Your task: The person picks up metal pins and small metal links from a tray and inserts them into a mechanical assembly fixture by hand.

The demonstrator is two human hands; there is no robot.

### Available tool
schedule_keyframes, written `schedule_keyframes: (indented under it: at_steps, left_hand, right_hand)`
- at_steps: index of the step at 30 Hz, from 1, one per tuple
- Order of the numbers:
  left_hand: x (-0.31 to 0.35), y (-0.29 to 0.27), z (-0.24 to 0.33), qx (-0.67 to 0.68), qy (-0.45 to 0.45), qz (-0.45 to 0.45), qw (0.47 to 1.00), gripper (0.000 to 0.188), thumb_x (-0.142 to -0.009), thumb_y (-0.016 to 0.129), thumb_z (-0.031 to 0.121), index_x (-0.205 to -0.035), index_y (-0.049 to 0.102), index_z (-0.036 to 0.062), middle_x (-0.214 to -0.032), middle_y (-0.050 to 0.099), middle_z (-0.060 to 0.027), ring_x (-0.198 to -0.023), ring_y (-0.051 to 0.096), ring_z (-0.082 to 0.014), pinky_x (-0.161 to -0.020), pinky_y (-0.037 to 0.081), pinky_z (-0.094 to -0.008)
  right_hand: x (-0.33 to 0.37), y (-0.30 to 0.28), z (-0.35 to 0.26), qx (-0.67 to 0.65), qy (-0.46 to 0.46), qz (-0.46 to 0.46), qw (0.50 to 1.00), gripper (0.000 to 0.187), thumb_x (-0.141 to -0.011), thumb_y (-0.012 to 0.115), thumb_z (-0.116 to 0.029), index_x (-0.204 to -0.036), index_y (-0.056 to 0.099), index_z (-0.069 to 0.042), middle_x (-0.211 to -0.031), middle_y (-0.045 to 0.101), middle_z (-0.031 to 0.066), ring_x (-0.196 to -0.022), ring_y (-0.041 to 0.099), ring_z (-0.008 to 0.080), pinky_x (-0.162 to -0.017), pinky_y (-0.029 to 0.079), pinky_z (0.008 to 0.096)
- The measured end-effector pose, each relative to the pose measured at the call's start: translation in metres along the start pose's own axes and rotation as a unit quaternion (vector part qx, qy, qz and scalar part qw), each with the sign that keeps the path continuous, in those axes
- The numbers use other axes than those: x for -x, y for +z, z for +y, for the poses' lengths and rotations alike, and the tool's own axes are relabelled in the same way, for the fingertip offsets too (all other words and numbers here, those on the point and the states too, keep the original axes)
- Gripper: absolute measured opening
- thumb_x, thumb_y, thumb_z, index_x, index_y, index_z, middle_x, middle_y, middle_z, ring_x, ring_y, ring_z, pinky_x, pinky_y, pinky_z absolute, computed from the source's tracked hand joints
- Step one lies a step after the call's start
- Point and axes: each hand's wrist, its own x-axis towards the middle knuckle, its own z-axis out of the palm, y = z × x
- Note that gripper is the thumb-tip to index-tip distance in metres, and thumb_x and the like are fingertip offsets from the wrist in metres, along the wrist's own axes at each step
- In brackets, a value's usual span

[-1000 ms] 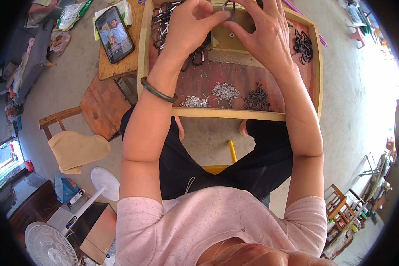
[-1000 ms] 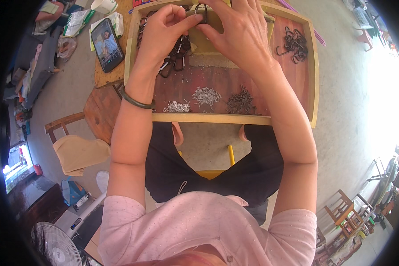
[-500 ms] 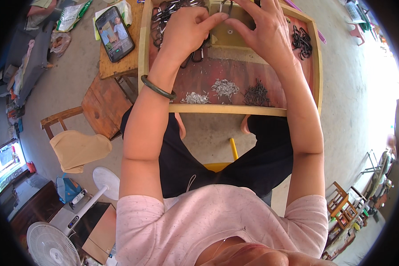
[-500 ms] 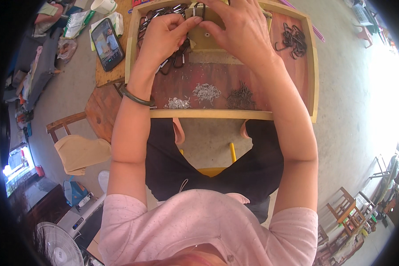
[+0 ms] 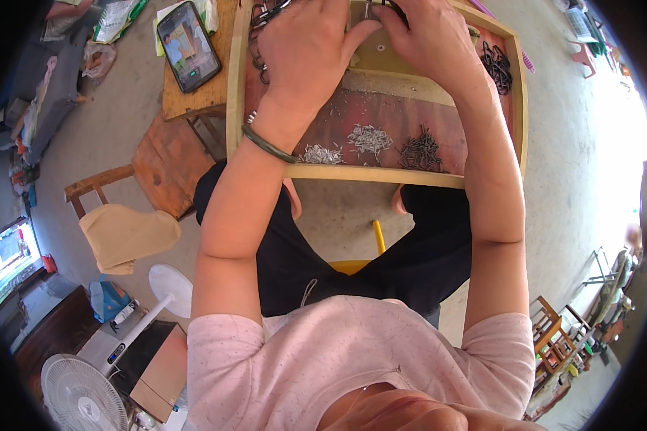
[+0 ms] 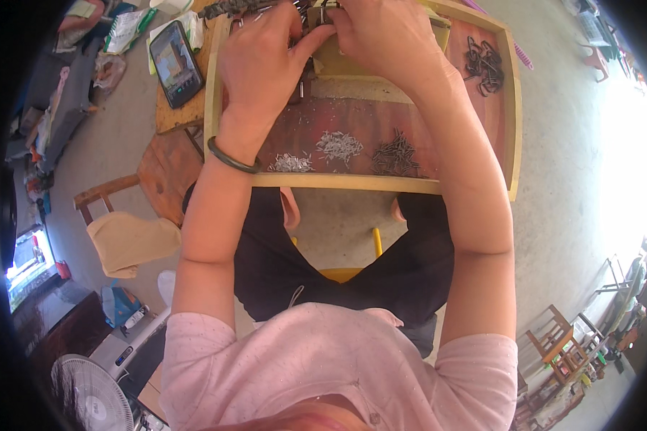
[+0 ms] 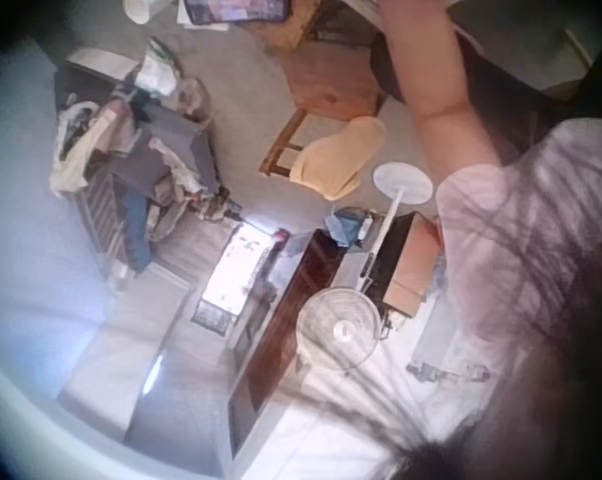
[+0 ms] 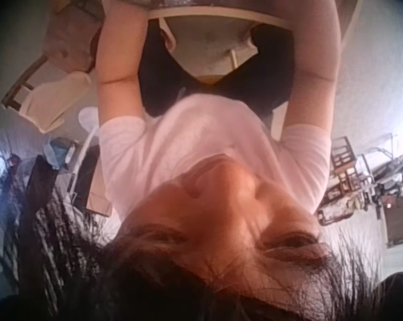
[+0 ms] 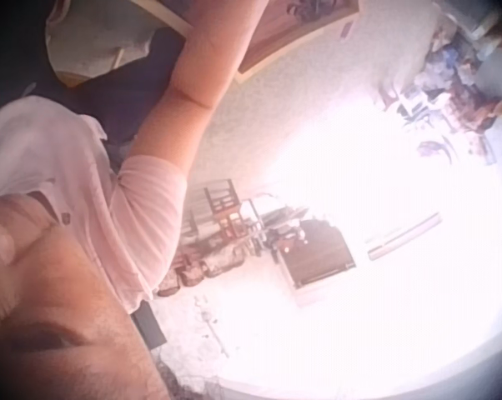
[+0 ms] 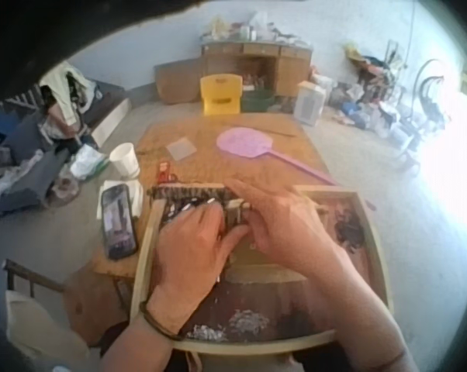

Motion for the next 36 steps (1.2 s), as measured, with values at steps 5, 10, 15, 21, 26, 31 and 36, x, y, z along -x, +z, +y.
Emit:
schedule_keyframes:
  at_steps: [5,10,15,21,26,31,36]
  left_hand:
    - [-0.029,-0.009,-0.003,-0.097,0.083,0.161,0.979,0.053,-0.076,0.086,0.031,-0.115,0.059,0.0080,-0.101,0.057,-0.0115,-0.103,0.057,-0.0317,-0.103,0.039,-0.0486]
    - [-0.027,-0.034,0.000,-0.026,0.030,-0.012,0.999,0.054,-0.074,0.086,0.036,-0.115,0.061,0.0098,-0.104,0.060,-0.0108,-0.107,0.058,-0.0337,-0.099,0.038,-0.0470]
    - [-0.026,-0.034,0.000,-0.024,0.012,-0.009,1.000,0.052,-0.070,0.088,0.035,-0.109,0.063,0.0101,-0.102,0.062,-0.0099,-0.104,0.059,-0.0329,-0.092,0.039,-0.0447]
    - [-0.027,-0.028,-0.003,-0.030,0.014,0.004,0.999,0.053,-0.068,0.090,0.037,-0.106,0.064,0.0100,-0.100,0.061,-0.0100,-0.101,0.059,-0.0327,-0.090,0.039,-0.0445]
    - [-0.028,-0.031,0.003,-0.031,0.014,0.011,0.999,0.053,-0.067,0.090,0.038,-0.104,0.064,0.0101,-0.098,0.061,-0.0100,-0.100,0.059,-0.0326,-0.091,0.039,-0.0451]
    - [-0.029,-0.031,0.003,-0.028,0.007,0.000,1.000,0.054,-0.066,0.091,0.038,-0.103,0.063,0.0107,-0.098,0.061,-0.0095,-0.101,0.059,-0.0326,-0.092,0.039,-0.0454]
    - [-0.031,-0.032,0.004,-0.026,-0.002,-0.012,1.000,0.055,-0.065,0.092,0.038,-0.103,0.063,0.0106,-0.096,0.060,-0.0093,-0.101,0.060,-0.0323,-0.092,0.039,-0.0456]
  right_hand:
    - [0.003,-0.008,-0.006,-0.005,0.094,-0.067,0.993,0.048,-0.088,0.060,-0.007,-0.136,0.064,-0.010,-0.101,0.072,0.0249,-0.087,0.069,0.0450,-0.080,0.054,0.0517]
    - [0.003,-0.005,-0.007,-0.027,0.062,-0.039,0.997,0.046,-0.088,0.060,-0.007,-0.134,0.065,-0.009,-0.104,0.072,0.0249,-0.091,0.069,0.0451,-0.082,0.054,0.0512]
    - [0.002,-0.004,-0.006,-0.026,0.017,-0.008,0.999,0.043,-0.086,0.061,-0.004,-0.128,0.068,-0.006,-0.115,0.072,0.0235,-0.101,0.068,0.0442,-0.089,0.054,0.0490]
    - [0.002,-0.003,-0.006,-0.036,0.040,-0.015,0.998,0.043,-0.086,0.062,-0.004,-0.128,0.068,-0.006,-0.115,0.072,0.0229,-0.102,0.069,0.0431,-0.090,0.054,0.0484]
    - [0.003,-0.007,-0.008,-0.036,0.045,-0.028,0.998,0.043,-0.086,0.062,-0.005,-0.129,0.068,-0.006,-0.115,0.072,0.0230,-0.103,0.069,0.0429,-0.090,0.054,0.0483]
    - [0.001,-0.008,-0.010,-0.057,0.055,-0.039,0.996,0.044,-0.086,0.061,-0.005,-0.130,0.067,-0.006,-0.114,0.072,0.0230,-0.103,0.069,0.0431,-0.090,0.054,0.0485]
    - [0.000,0.000,-0.001,-0.066,0.049,-0.023,0.996,0.045,-0.085,0.060,-0.003,-0.129,0.067,-0.005,-0.113,0.072,0.0236,-0.103,0.068,0.0436,-0.090,0.054,0.0489]
